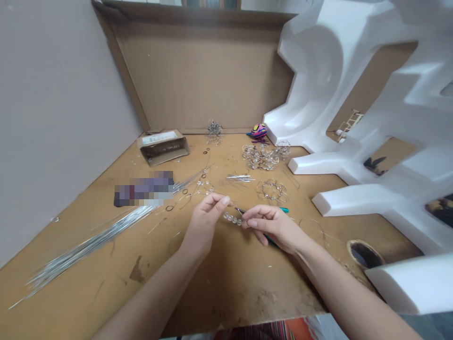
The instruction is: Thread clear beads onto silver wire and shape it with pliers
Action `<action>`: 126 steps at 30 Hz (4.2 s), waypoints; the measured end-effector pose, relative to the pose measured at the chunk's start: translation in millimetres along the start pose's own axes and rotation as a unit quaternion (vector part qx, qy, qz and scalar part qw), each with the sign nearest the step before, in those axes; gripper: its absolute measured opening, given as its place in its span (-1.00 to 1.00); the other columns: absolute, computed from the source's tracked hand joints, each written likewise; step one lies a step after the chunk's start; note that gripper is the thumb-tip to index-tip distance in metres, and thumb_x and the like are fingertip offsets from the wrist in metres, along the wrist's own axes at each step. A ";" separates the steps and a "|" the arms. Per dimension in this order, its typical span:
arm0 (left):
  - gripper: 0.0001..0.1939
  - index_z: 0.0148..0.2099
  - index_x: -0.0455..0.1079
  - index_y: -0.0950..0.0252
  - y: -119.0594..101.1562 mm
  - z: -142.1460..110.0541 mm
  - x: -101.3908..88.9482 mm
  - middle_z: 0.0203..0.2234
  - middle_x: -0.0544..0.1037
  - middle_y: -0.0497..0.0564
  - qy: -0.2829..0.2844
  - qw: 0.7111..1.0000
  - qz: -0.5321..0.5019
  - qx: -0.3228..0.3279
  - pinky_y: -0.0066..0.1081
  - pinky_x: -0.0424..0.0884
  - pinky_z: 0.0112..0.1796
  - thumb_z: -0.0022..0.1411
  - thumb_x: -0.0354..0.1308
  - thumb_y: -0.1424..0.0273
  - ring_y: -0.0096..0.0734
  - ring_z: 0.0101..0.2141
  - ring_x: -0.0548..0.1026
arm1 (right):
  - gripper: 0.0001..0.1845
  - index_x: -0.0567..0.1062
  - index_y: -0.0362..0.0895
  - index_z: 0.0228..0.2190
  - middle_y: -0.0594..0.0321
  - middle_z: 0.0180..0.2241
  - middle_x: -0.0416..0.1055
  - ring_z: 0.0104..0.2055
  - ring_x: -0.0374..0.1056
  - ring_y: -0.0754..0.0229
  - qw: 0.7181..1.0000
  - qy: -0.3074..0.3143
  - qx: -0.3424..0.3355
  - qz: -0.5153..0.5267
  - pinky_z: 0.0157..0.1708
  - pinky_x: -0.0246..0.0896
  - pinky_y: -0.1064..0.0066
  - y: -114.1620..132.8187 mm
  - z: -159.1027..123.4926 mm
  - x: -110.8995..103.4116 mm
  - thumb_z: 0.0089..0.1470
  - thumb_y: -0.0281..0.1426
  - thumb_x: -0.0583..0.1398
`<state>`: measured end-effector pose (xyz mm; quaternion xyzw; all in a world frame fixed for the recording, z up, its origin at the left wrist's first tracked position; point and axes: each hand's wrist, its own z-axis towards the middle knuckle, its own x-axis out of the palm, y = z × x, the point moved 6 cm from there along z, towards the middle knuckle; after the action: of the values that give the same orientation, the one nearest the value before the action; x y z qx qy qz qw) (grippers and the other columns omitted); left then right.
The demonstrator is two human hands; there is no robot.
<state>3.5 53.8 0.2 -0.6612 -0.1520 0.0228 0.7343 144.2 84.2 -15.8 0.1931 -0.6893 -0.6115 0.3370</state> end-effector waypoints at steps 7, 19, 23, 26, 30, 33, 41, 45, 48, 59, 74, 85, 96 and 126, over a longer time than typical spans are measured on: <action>-0.88 -0.44 0.34 0.31 5.1 -1.9 11.6 -0.53 0.38 -0.07 0.058 0.989 -0.122 -0.055 -0.52 0.22 -0.46 0.06 0.14 0.37 -0.56 -0.52 0.26 | -0.81 0.49 -0.16 -0.39 0.25 -0.45 0.50 -0.71 0.19 0.44 0.999 0.004 0.035 0.021 -0.67 0.05 0.55 -8.2 1.4 2.4 -0.14 -0.37 0.28; -0.86 -0.41 0.32 0.31 1.2 -0.7 7.3 -0.51 0.40 -0.08 0.046 0.997 -0.058 -0.002 -0.53 0.19 -0.45 0.12 0.09 0.35 -0.58 -0.53 0.24 | -0.63 0.46 -0.16 -0.21 0.06 -0.26 0.46 -0.20 0.35 0.07 0.839 -0.183 -0.117 -0.499 -0.19 0.23 0.17 26.3 -30.0 -28.1 -0.01 -0.19 0.14; -0.86 -0.44 0.28 0.29 -8.6 -5.7 8.5 -0.50 0.42 -0.08 0.047 0.997 -0.017 0.056 -0.51 0.22 -0.39 0.14 0.08 0.36 -0.54 -0.49 0.28 | -0.25 0.28 -0.23 0.03 -0.10 0.05 0.22 0.09 0.09 -0.17 0.671 -0.157 -0.081 -0.720 -0.04 0.06 -0.03 19.1 -45.1 -28.6 -0.15 -0.08 0.19; -0.86 -0.43 0.28 0.29 -14.1 -9.9 11.2 -0.46 0.43 -0.06 0.061 0.995 -0.010 0.079 -0.49 0.23 -0.39 0.14 0.07 0.36 -0.53 -0.49 0.28 | -0.19 0.22 -0.27 0.07 -0.11 0.08 0.18 0.11 0.05 -0.19 0.625 -0.122 -0.037 -0.770 -0.02 0.04 0.01 8.3 -46.2 -28.7 -0.16 -0.06 0.16; -0.87 -0.41 0.31 0.31 -11.0 -9.4 13.1 -0.45 0.44 -0.06 0.080 0.994 -0.056 0.057 -0.50 0.20 -0.39 0.14 0.09 0.36 -0.57 -0.52 0.25 | -0.24 0.21 -0.26 0.07 -0.10 0.08 0.16 0.10 0.04 -0.17 0.600 -0.102 -0.024 -0.793 -0.02 0.01 0.08 6.1 -38.6 -25.8 -0.15 -0.15 0.13; -0.87 -0.43 0.28 0.32 -3.6 -5.7 14.7 -0.44 0.45 -0.05 0.096 0.985 -0.146 0.003 -0.51 0.18 -0.43 0.12 0.10 0.38 -0.60 -0.55 0.22 | -0.30 0.25 -0.23 0.04 -0.09 -0.01 0.26 -0.01 0.14 -0.13 0.582 -0.092 -0.021 -0.808 -0.08 0.01 0.13 10.1 -31.6 -20.7 -0.16 -0.20 0.12; -0.86 -0.44 0.29 0.32 -1.0 -1.0 10.4 -0.48 0.45 -0.06 0.071 0.989 -0.126 0.000 -0.51 0.17 -0.45 0.09 0.12 0.36 -0.61 -0.57 0.20 | -0.45 0.34 -0.16 -0.06 -0.01 -0.18 0.34 -0.10 0.17 -0.08 0.550 -0.075 -0.032 -0.831 -0.16 -0.03 0.21 14.9 -26.0 -10.5 -0.08 -0.15 0.07; -0.87 -0.43 0.30 0.30 -4.7 -2.5 6.8 -0.53 0.43 -0.10 0.046 0.997 -0.049 0.043 -0.52 0.19 -0.42 0.12 0.10 0.36 -0.59 -0.54 0.25 | -0.36 0.24 -0.13 0.03 -0.01 -0.01 0.25 -0.05 0.14 -0.10 0.552 -0.080 -0.018 -0.830 -0.14 -0.03 0.20 11.9 -30.6 -19.0 -0.07 -0.11 0.05; -0.86 -0.44 0.30 0.30 -4.2 -2.4 6.3 -0.54 0.43 -0.10 0.039 0.997 -0.044 0.042 -0.53 0.19 -0.43 0.12 0.10 0.37 -0.59 -0.53 0.26 | -0.34 0.22 -0.11 0.05 0.00 -0.06 0.29 -0.12 0.20 -0.09 0.543 -0.075 -0.008 -0.837 -0.18 -0.01 0.19 11.7 -32.7 -24.0 -0.10 -0.14 0.07; -0.83 -0.45 0.30 0.37 29.1 8.5 6.3 -0.41 0.44 -0.02 0.066 0.952 -0.269 -0.130 -0.57 0.15 -0.56 -0.03 0.23 0.41 -0.69 -0.59 0.21 | -0.68 0.38 -0.19 -0.27 0.12 -0.39 0.38 -0.42 0.29 0.14 0.640 -0.129 0.038 -0.757 -0.43 0.10 0.38 24.8 -34.1 -44.8 -0.10 -0.30 0.06; -0.87 -0.42 0.34 0.29 -2.6 -1.1 -3.6 -0.59 0.37 -0.11 -0.037 0.996 0.041 0.066 -0.55 0.22 -0.50 0.11 0.08 0.34 -0.57 -0.55 0.26 | -0.59 0.34 -0.16 -0.19 0.12 -0.30 0.36 -0.24 0.28 0.04 0.535 -0.114 -0.131 -0.827 -0.26 0.14 0.27 94.9 -64.2 5.3 -0.16 -0.30 0.11; -0.89 -0.42 0.34 0.28 -2.4 -3.3 -1.9 -0.54 0.44 -0.08 -0.044 0.996 0.017 0.073 -0.54 0.26 -0.51 0.09 0.11 0.35 -0.57 -0.56 0.31 | -0.73 0.33 -0.14 -0.33 0.09 -0.38 0.33 -0.31 0.21 0.03 0.486 -0.106 -0.124 -0.859 -0.38 -0.02 0.32 88.4 -55.9 25.3 -0.14 -0.30 0.09; -0.91 -0.41 0.33 0.28 -7.3 -7.7 1.1 -0.55 0.46 -0.06 -0.045 0.996 0.015 0.078 -0.53 0.25 -0.49 0.12 0.08 0.38 -0.55 -0.55 0.35 | -0.82 0.31 -0.12 -0.42 0.16 -0.47 0.33 -0.44 0.24 0.11 0.471 -0.132 -0.107 -0.865 -0.50 -0.11 0.37 86.0 -60.1 24.1 -0.10 -0.28 0.07; -0.89 -0.44 0.31 0.28 -4.0 -2.4 2.7 -0.46 0.49 -0.05 -0.001 0.997 -0.055 0.062 -0.52 0.22 -0.45 0.09 0.12 0.37 -0.61 -0.60 0.23 | -0.74 0.39 -0.10 -0.33 0.22 -0.44 0.38 -0.42 0.29 0.16 0.659 -0.125 0.044 -0.740 -0.46 0.06 0.41 45.9 -63.6 -20.0 -0.16 -0.30 0.12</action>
<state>6.0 51.7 4.4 -0.6048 -0.1871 -0.0072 0.7740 209.4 60.6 25.9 0.5763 -0.3805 -0.6460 -0.3253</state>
